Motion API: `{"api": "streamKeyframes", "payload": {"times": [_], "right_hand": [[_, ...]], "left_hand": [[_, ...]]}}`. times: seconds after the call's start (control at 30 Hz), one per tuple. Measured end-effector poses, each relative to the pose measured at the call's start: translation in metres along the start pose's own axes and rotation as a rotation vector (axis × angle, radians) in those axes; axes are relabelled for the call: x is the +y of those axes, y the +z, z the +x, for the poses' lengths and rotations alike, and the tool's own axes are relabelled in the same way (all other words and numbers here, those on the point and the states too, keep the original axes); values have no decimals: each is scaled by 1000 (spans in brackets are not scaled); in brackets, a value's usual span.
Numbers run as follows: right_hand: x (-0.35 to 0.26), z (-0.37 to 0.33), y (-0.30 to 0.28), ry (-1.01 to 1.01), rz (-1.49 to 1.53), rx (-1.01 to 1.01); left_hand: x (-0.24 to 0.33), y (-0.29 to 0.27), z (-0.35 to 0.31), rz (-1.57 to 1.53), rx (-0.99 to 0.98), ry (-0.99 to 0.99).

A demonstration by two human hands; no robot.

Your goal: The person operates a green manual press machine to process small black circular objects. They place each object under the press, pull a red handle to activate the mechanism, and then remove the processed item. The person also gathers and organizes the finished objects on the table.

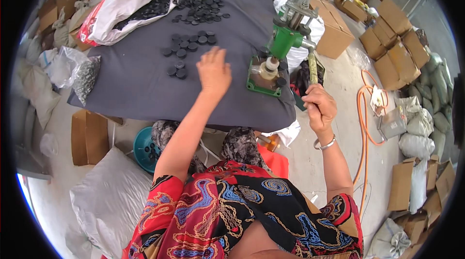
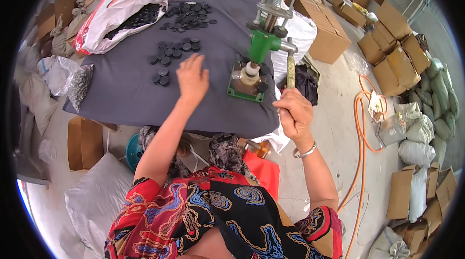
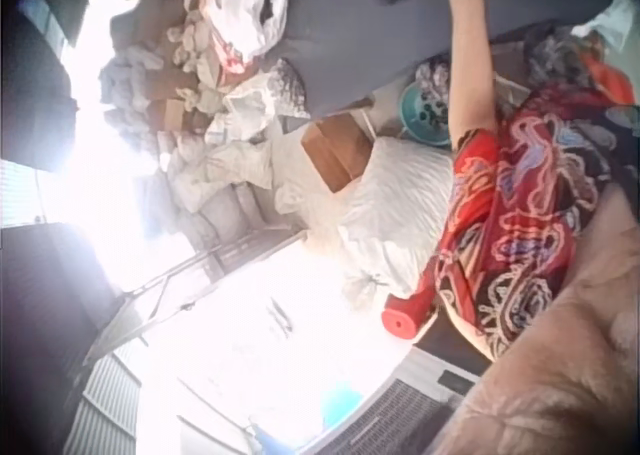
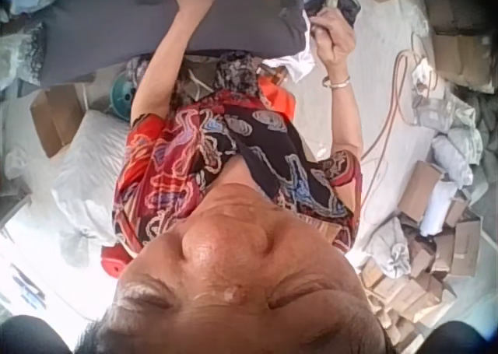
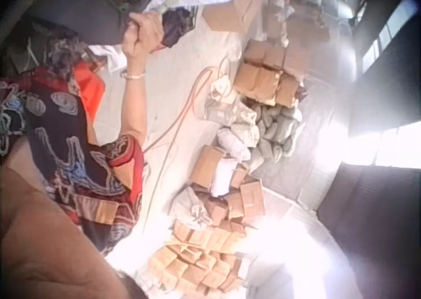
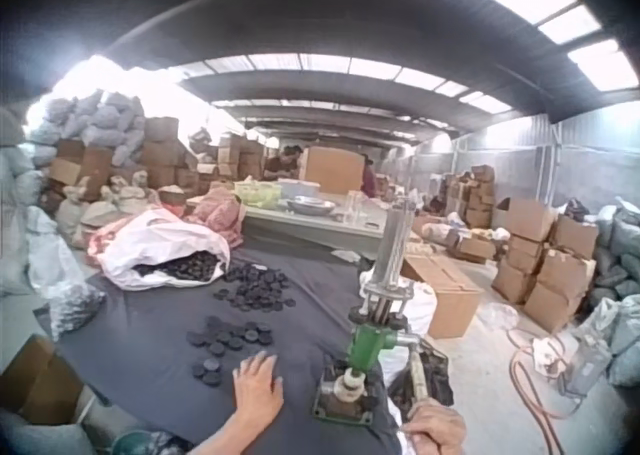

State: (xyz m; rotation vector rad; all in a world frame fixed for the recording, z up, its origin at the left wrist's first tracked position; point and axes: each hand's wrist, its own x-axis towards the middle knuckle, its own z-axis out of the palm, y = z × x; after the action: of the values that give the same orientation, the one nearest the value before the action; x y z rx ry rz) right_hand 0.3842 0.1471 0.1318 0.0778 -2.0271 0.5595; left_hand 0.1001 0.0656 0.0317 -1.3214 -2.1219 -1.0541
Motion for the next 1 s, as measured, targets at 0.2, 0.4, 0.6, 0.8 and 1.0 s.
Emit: {"api": "streamKeyframes", "payload": {"times": [0.2,0.4,0.6,0.8,1.0], "right_hand": [[-10,45,-24,277,210,124],[20,120,-47,337,492,158],[46,164,-60,426,563,214],[57,178,-65,432,578,187],[71,173,-76,407,578,148]], "left_hand": [[-70,-35,4,478,-169,-300],[-77,-23,-7,558,-305,-135],[-44,-13,-27,206,-252,70],[-27,-12,-27,-90,-209,-125],[57,4,-13,-486,-258,-114]]}}
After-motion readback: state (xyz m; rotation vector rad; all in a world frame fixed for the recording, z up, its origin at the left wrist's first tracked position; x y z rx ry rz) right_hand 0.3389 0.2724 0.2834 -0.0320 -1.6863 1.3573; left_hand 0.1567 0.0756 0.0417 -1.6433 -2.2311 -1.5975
